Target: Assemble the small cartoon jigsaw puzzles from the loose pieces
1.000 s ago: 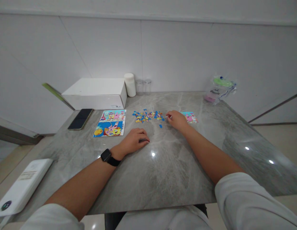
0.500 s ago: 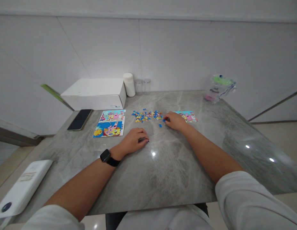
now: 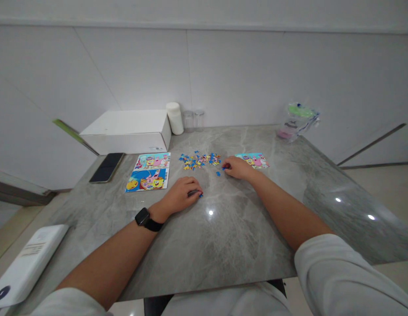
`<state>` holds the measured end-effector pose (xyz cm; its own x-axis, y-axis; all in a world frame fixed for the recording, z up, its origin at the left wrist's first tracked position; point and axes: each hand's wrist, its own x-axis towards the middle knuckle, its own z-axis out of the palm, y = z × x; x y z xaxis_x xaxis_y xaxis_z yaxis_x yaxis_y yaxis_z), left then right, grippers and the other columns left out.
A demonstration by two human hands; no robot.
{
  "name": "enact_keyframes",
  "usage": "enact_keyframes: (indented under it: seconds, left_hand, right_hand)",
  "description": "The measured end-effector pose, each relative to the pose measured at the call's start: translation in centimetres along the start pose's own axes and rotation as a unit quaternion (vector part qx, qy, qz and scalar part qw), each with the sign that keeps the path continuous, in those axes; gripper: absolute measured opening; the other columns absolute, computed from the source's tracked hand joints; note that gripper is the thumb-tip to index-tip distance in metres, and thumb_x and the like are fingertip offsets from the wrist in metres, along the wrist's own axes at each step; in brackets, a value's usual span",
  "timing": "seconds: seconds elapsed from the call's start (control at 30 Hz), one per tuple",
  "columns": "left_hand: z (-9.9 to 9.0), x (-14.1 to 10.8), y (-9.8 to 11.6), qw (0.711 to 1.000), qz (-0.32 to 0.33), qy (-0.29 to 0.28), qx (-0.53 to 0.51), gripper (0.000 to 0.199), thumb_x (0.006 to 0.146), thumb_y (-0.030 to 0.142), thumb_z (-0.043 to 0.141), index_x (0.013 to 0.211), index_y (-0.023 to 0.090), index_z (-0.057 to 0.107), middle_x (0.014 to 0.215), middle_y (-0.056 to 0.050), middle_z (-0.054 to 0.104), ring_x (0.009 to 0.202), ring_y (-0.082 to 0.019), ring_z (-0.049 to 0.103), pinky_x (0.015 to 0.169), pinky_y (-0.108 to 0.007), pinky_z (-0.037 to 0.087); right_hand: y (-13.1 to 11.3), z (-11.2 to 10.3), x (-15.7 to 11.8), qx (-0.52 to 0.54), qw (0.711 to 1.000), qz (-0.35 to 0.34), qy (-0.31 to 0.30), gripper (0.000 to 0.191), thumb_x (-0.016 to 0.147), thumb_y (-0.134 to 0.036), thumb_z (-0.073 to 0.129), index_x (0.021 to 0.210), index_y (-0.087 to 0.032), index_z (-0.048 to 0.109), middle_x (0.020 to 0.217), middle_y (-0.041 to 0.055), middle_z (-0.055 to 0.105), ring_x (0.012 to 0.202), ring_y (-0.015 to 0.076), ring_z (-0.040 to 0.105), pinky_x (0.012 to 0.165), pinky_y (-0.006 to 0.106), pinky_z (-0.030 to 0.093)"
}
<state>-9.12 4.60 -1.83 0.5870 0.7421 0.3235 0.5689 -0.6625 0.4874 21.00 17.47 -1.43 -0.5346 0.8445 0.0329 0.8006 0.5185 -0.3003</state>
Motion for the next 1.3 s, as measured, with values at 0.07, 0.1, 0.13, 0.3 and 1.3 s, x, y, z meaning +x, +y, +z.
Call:
enact_keyframes:
  seconds: [0.07,0.1,0.13,0.3,1.3]
  left_hand:
    - [0.0,0.0,0.0,1.0,0.002,0.002,-0.002,0.016,0.097,0.024,0.063,0.101,0.024,0.079,0.104,-0.007,0.073,0.099,-0.022,0.066,0.094,-0.038,0.051]
    - [0.0,0.0,0.0,1.0,0.004,0.002,-0.002,0.016,0.097,0.024,0.063,0.101,0.024,0.079,0.104,-0.007,0.073,0.099,-0.022,0.066,0.094,-0.038,0.051]
    - [0.0,0.0,-0.1,1.0,0.005,0.002,-0.002,0.016,0.097,0.024,0.063,0.101,0.025,0.079,0.104,-0.007,0.073,0.099,-0.022,0.066,0.094,-0.038,0.051]
    - [0.0,0.0,0.0,1.0,0.004,0.001,-0.002,0.016,0.099,0.025,0.063,0.1,0.024,0.078,0.105,-0.007,0.073,0.1,-0.022,0.066,0.094,-0.038,0.05]
    - [-1.1,1.0,1.9,0.985,-0.1,0.125,-0.058,0.014,0.096,0.032,0.067,0.102,0.022,0.074,0.101,-0.005,0.074,0.091,-0.019,0.066,0.084,-0.033,0.052]
  right_hand:
    - [0.1,0.0,0.0,-0.002,1.0,-0.008,-0.009,0.016,0.085,-0.015,0.07,0.098,-0.019,0.078,0.102,0.0083,0.076,0.091,0.0219,0.068,0.081,0.028,0.049]
    - [0.1,0.0,0.0,0.002,1.0,-0.013,-0.016,0.016,0.084,-0.014,0.069,0.097,-0.019,0.078,0.101,0.0078,0.076,0.09,0.0213,0.068,0.08,0.028,0.049]
    - [0.1,0.0,0.0,0.009,1.0,-0.017,-0.024,0.018,0.084,-0.013,0.069,0.098,-0.019,0.077,0.1,0.007,0.076,0.089,0.0205,0.068,0.078,0.027,0.048]
    - [0.2,-0.1,-0.1,0.028,0.998,-0.022,-0.045,0.031,0.082,-0.011,0.066,0.11,-0.02,0.077,0.097,0.0046,0.077,0.083,0.0187,0.067,0.074,0.025,0.046]
    - [-4.0,-3.1,-1.0,0.47,0.881,-0.035,-0.036,0.029,0.073,-0.038,0.082,0.091,-0.02,0.067,0.081,-0.0017,0.068,0.074,0.0135,0.062,0.074,0.027,0.049]
